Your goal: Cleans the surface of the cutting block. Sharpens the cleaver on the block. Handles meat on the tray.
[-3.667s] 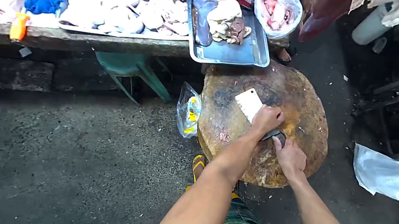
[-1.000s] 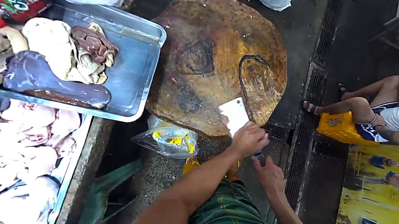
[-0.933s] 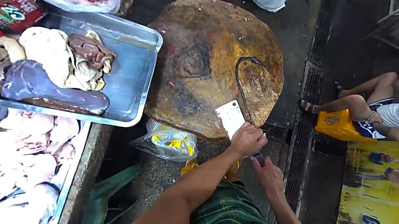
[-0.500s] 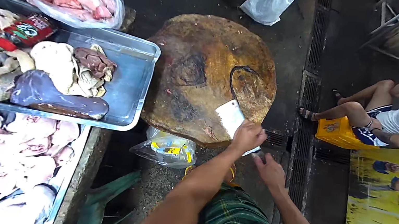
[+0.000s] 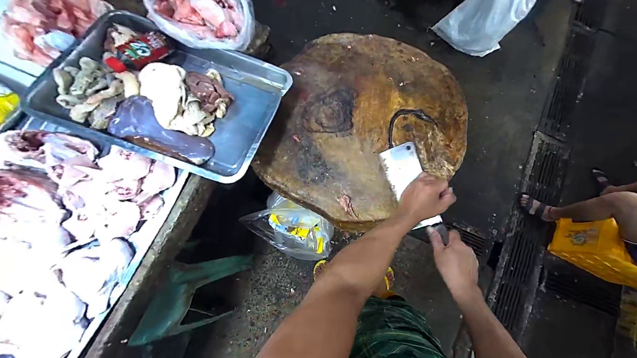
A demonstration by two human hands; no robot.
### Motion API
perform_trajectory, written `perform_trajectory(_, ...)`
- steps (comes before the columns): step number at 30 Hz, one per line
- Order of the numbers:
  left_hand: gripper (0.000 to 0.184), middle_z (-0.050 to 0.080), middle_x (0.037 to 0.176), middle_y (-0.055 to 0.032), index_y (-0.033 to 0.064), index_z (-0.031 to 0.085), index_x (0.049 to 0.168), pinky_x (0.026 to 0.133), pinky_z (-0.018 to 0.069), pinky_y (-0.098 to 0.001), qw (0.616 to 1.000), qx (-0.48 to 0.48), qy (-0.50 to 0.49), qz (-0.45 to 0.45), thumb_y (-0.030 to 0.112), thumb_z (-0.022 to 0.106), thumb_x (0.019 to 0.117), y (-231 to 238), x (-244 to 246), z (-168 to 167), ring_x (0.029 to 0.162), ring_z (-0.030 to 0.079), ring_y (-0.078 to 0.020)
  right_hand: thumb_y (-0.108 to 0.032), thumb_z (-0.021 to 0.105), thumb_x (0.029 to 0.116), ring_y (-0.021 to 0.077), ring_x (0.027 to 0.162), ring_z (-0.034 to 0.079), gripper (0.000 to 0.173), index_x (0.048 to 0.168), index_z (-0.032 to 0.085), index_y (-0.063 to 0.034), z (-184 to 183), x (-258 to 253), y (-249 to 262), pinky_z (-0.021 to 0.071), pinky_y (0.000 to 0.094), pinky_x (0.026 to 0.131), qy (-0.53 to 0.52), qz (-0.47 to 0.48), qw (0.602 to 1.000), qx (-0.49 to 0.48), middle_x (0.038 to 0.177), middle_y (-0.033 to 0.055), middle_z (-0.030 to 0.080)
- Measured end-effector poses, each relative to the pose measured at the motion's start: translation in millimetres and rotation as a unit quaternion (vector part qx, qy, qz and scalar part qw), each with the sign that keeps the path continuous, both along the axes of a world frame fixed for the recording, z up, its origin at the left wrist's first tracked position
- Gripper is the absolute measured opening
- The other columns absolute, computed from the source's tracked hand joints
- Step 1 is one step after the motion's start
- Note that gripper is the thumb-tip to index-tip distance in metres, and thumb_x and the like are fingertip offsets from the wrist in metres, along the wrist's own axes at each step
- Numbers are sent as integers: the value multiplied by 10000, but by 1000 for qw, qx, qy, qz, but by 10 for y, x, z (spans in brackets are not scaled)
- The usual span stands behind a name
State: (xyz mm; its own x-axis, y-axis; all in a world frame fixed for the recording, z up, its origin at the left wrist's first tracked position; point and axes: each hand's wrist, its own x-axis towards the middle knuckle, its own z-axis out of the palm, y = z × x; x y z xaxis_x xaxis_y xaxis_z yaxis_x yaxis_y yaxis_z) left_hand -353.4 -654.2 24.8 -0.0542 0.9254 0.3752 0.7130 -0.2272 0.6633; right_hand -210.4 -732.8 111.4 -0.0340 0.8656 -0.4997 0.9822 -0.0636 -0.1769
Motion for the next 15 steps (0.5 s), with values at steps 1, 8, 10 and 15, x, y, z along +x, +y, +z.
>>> perform_trajectory(1, 293, 656, 707, 1, 125, 624, 708, 869, 556, -379, 1000, 0, -2, 1, 266, 603, 965, 25, -12, -20, 776, 672, -161, -719, 353, 1013, 386, 1003, 718, 734, 1276, 636, -96, -15, -34, -5, 562, 604, 845, -1, 7, 1000, -6, 1015, 192, 732)
perform_trajectory(8, 272, 679, 720, -15, 113, 671, 726, 842, 568, -400, 994, -13, -10, 108, 249, 628, 958, -503, -114, 114, 782, 681, -175, -757, 345, 990, 398, 935, 728, 779, 1287, 631, -96, 2, 39, -120, 572, 619, 797, 15, 75, 997, -18, 959, 184, 735)
perform_trajectory(10, 276, 684, 728, -14, 104, 656, 713, 874, 564, -388, 999, -5, -16, 43, 233, 626, 955, -100, 178, 105, 779, 684, -160, -749, 341, 996, 421, 969, 718, 789, 1323, 619, -87, -22, 244, 30, 564, 642, 824, 23, 10, 1000, -4, 1000, 211, 731)
perform_trajectory(15, 286, 675, 725, -18, 107, 645, 719, 851, 570, -386, 999, 12, -1, 33, 241, 617, 969, -29, 123, 34, 801, 687, -173, -745, 341, 999, 396, 972, 723, 779, 1306, 613, -83, 30, 143, 111, 568, 611, 817, 4, 61, 998, -13, 995, 198, 728)
